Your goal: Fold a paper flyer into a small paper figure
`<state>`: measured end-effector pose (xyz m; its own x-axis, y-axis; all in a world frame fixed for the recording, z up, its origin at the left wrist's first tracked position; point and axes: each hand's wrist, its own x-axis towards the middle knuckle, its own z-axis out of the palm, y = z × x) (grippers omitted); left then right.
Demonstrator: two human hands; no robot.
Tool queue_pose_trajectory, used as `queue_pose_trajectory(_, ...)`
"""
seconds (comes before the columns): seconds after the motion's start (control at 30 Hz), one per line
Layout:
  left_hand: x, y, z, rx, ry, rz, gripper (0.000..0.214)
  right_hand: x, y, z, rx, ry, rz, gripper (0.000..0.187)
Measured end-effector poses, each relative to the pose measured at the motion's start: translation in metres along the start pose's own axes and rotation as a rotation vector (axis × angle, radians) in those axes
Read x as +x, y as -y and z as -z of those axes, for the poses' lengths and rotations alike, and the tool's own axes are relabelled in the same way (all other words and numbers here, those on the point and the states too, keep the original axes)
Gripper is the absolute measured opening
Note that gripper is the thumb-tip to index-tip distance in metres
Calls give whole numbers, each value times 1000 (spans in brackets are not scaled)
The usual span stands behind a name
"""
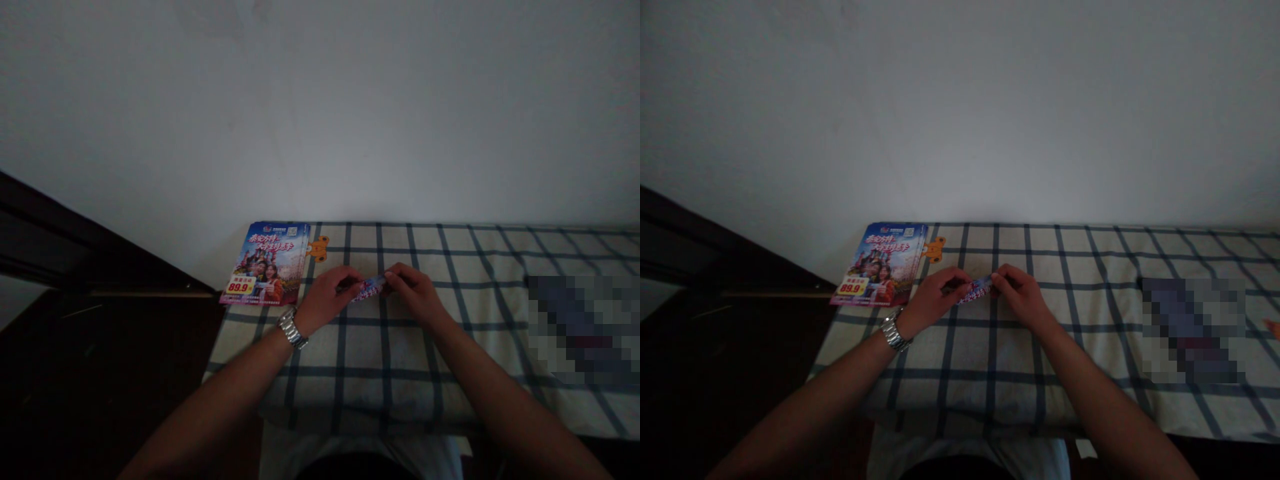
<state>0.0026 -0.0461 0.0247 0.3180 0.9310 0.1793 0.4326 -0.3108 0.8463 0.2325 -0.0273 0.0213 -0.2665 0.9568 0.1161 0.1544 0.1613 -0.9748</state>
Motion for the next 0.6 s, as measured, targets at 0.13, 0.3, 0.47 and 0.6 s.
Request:
queue_pose_trajectory(0.13,0,1,1,-90,-32,3,18,1,0,-3,44,18,-42,32)
queue_pose_trajectory(0.3,1,4,0,-174,-92,0,16,-1,-2,-9,154,125,-97,30)
queue_pose_trajectory(0.47,2,3,-3,-184,-109,12,20,-3,-1,-16,222,190,-123,31)
queue_pose_trajectory(0.6,1,2,-6,-197,-101,6,20,-3,2,-18,263,195,-120,29)
